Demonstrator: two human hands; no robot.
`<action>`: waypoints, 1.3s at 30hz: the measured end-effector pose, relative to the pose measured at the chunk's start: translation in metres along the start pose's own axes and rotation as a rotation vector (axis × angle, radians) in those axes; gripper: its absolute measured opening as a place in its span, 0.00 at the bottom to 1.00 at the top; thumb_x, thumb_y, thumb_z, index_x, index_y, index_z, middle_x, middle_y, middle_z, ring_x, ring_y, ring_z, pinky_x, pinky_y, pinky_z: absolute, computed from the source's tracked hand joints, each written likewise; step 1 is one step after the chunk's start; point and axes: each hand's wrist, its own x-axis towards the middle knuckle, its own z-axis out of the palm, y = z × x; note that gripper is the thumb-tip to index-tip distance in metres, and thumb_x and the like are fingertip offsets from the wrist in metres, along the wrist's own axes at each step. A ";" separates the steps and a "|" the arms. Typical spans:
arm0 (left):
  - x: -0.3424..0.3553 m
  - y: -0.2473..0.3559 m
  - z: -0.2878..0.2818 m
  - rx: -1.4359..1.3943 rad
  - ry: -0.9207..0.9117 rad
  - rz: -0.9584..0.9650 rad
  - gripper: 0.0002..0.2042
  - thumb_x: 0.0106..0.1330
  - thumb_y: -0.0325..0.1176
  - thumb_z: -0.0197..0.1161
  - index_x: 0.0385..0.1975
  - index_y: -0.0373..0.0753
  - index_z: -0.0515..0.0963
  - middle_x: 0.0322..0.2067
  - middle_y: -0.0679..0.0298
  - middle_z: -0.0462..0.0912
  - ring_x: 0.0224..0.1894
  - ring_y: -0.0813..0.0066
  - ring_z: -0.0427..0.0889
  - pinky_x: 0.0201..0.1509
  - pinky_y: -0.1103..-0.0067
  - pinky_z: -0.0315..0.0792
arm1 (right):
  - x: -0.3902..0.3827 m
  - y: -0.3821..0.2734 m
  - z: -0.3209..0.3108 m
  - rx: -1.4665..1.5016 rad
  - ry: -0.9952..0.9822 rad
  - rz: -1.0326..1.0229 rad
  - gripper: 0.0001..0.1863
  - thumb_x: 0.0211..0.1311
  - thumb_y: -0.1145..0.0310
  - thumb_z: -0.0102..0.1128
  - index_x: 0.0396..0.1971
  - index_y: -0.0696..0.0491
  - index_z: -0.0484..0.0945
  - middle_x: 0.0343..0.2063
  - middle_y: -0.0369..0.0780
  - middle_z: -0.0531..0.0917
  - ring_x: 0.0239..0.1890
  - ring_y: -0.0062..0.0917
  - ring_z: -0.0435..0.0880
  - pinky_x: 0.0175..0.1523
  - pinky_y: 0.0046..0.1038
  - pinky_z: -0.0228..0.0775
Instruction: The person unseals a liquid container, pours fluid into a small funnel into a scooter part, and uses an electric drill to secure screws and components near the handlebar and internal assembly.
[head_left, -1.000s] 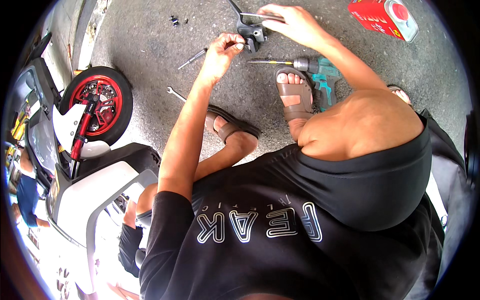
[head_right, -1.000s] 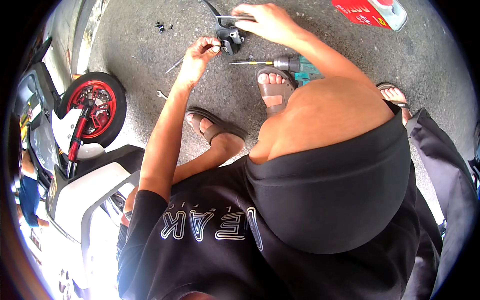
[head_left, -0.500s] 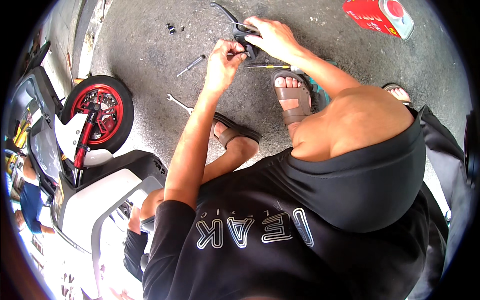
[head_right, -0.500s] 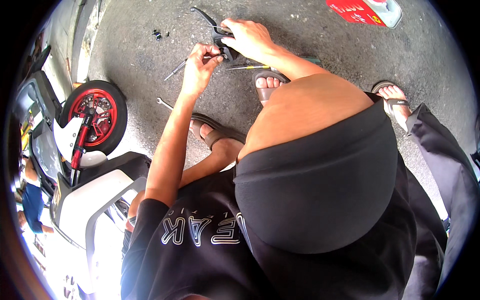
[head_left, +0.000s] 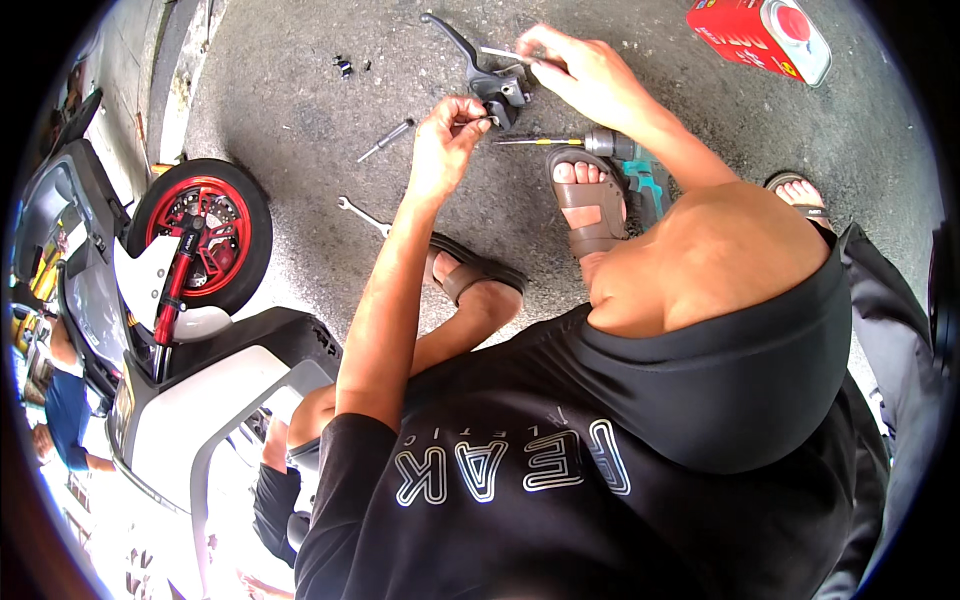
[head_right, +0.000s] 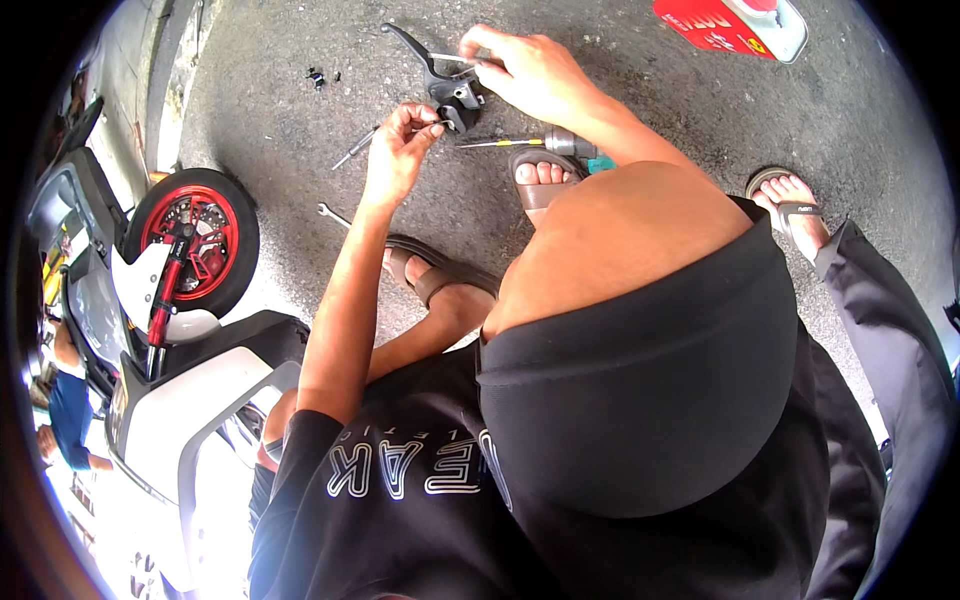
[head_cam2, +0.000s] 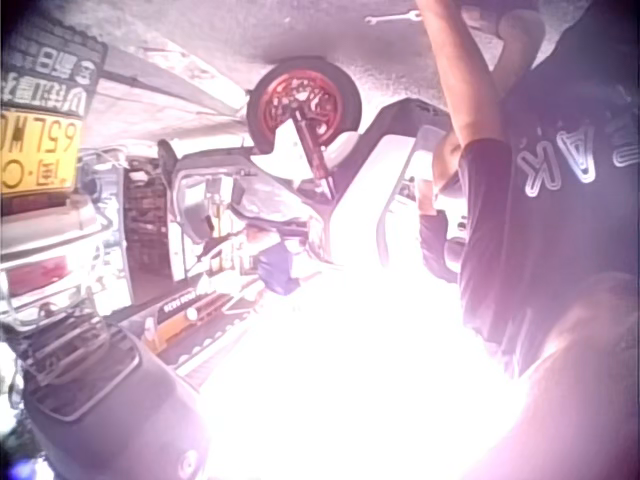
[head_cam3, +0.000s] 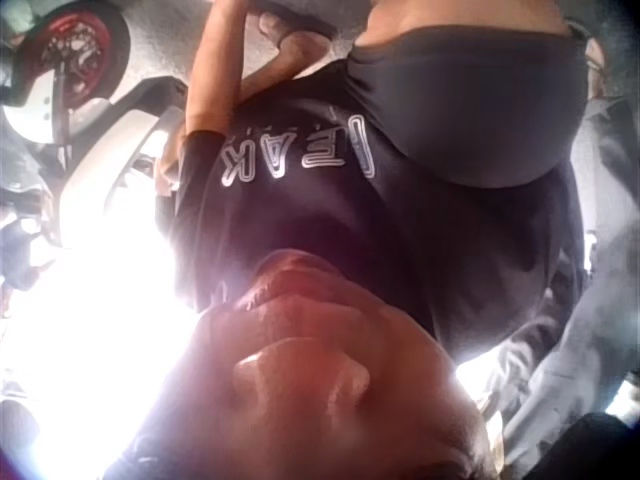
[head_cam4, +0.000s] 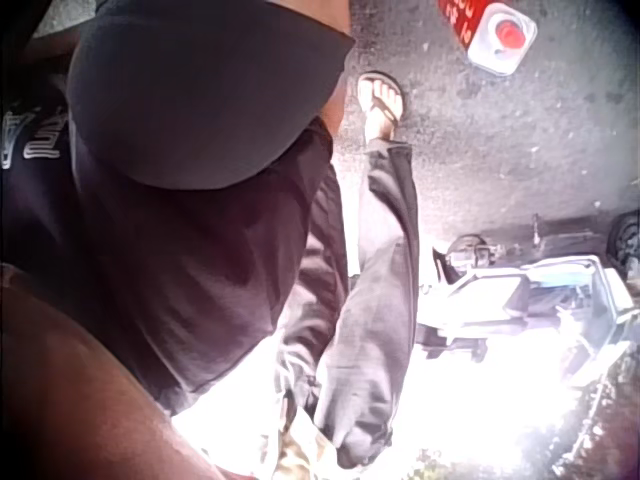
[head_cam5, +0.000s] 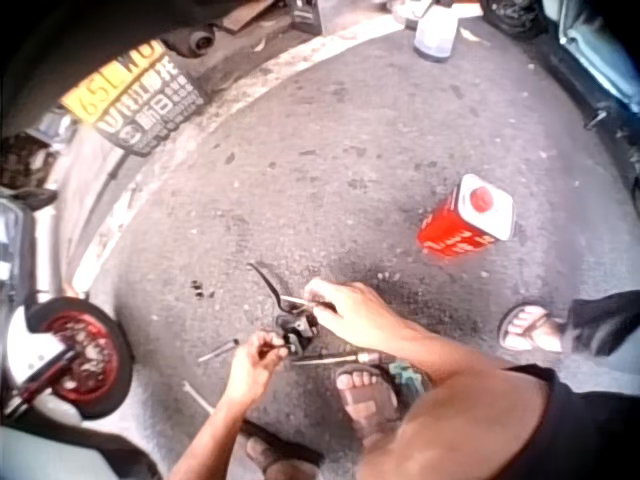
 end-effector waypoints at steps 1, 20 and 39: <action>-0.001 -0.001 -0.001 -0.015 0.001 0.001 0.06 0.62 0.22 0.66 0.37 0.34 0.77 0.32 0.68 0.81 0.36 0.81 0.78 0.45 0.80 0.74 | -0.003 0.006 -0.001 0.000 0.000 0.001 0.19 0.66 0.66 0.57 0.56 0.45 0.74 0.34 0.42 0.82 0.38 0.26 0.83 0.48 0.30 0.75; 0.000 0.006 0.000 0.029 -0.021 0.000 0.05 0.66 0.26 0.64 0.39 0.36 0.77 0.33 0.70 0.80 0.37 0.83 0.77 0.46 0.82 0.72 | 0.021 0.015 0.045 0.320 0.150 -0.075 0.17 0.66 0.56 0.63 0.42 0.56 0.80 0.28 0.33 0.81 0.29 0.16 0.77 0.38 0.24 0.72; 0.003 0.010 0.005 0.051 0.003 -0.017 0.06 0.63 0.25 0.65 0.38 0.34 0.78 0.33 0.65 0.83 0.38 0.79 0.80 0.45 0.78 0.75 | 0.022 0.006 0.040 0.108 0.099 -0.210 0.17 0.64 0.56 0.62 0.39 0.57 0.78 0.25 0.46 0.83 0.26 0.34 0.82 0.35 0.35 0.72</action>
